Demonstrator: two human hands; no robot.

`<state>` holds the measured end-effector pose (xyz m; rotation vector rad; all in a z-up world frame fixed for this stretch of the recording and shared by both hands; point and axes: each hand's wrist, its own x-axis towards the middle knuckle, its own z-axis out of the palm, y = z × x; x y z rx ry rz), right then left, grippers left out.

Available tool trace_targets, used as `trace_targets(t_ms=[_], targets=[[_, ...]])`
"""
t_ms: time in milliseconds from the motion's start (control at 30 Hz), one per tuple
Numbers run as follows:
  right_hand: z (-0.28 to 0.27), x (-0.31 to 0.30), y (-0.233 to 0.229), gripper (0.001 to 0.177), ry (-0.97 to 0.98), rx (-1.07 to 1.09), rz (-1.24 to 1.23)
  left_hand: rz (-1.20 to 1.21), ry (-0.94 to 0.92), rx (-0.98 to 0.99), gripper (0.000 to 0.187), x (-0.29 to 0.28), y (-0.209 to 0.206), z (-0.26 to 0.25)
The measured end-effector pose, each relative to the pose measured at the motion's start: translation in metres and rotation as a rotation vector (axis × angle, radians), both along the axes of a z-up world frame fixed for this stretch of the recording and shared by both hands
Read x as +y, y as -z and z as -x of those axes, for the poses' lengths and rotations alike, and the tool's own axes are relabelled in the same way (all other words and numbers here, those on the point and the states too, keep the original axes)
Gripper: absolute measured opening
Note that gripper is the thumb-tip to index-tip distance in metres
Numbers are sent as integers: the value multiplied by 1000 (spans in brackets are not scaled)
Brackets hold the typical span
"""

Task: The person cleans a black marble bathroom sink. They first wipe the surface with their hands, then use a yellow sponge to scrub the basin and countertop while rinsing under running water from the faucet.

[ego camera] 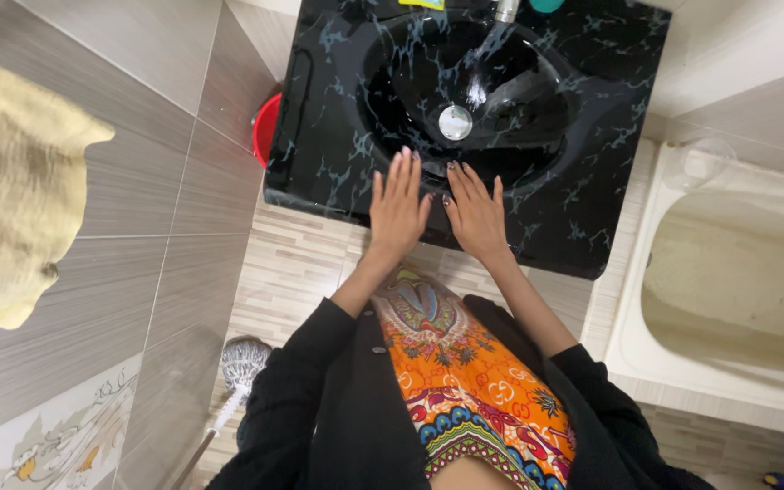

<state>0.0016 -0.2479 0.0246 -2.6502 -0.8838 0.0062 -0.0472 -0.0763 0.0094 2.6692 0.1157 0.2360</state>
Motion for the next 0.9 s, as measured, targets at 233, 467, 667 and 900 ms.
trace_targets(t_ms=[233, 467, 667, 900], targets=[[2, 10, 6, 46, 82, -28, -21, -119, -224, 11, 74, 110, 4, -42], [2, 13, 3, 41, 100, -46, -64, -153, -348, -17, 72, 120, 9, -69], [2, 13, 1, 41, 97, -45, -70, -109, 122, -66, 72, 49, 5, -13], [2, 13, 0, 39, 101, -43, -75, -189, -30, 68, 71, 156, 4, -12]])
